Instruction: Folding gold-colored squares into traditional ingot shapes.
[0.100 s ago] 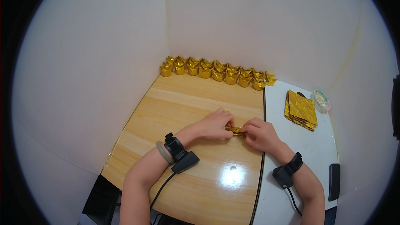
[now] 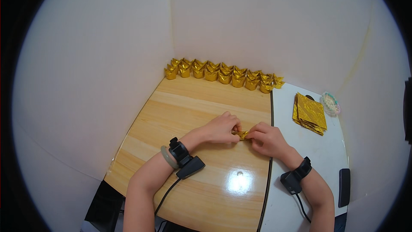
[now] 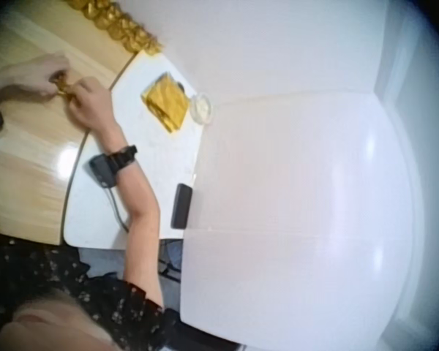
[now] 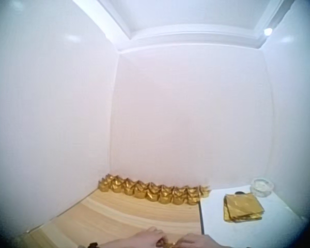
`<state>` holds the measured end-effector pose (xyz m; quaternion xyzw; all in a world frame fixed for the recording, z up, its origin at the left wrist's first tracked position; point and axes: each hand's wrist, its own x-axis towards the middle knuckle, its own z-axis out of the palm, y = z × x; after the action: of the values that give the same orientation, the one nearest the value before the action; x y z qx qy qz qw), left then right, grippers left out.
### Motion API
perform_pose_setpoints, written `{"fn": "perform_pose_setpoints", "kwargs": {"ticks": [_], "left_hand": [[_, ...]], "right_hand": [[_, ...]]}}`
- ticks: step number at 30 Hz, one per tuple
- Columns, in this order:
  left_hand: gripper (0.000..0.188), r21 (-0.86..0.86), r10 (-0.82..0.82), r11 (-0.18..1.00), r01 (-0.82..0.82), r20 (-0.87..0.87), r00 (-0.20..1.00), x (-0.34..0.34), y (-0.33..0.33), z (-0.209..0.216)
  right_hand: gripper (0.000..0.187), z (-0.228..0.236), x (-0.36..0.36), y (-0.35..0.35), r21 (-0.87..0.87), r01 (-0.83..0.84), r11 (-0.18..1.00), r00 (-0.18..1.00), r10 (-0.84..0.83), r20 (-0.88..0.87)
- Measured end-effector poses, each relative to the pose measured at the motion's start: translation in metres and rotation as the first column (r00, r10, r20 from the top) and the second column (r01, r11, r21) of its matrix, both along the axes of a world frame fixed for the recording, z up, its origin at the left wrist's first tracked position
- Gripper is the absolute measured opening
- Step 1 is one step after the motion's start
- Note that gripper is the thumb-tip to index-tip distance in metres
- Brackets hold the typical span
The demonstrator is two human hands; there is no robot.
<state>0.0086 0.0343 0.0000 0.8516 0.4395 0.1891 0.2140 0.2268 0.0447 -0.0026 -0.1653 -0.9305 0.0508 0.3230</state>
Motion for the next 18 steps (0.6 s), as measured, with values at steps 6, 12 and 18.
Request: {"fn": "perform_pose_setpoints", "kwargs": {"ticks": [6, 12, 18], "left_hand": [[0.033, -0.032, 0.002, 0.999, -0.002, 0.012, 1.000, 0.000, 0.000, 0.002], [0.040, 0.018, -0.044, 0.999, 0.044, -0.015, 0.999, -0.004, -0.002, -0.001], [0.028, -0.042, -0.049, 0.998, 0.055, 0.141, 0.989, -0.004, 0.004, -0.010]], "right_hand": [[0.018, -0.004, 0.002, 0.002, -0.063, -0.032, 0.998, 0.999, 0.032, -0.002], [0.037, -0.006, -0.003, 0.001, -0.556, 0.173, 0.813, 0.980, -0.198, 0.015], [0.035, -0.015, -0.002, 0.013, -0.054, 0.174, 0.983, 0.985, -0.174, -0.013]]}}
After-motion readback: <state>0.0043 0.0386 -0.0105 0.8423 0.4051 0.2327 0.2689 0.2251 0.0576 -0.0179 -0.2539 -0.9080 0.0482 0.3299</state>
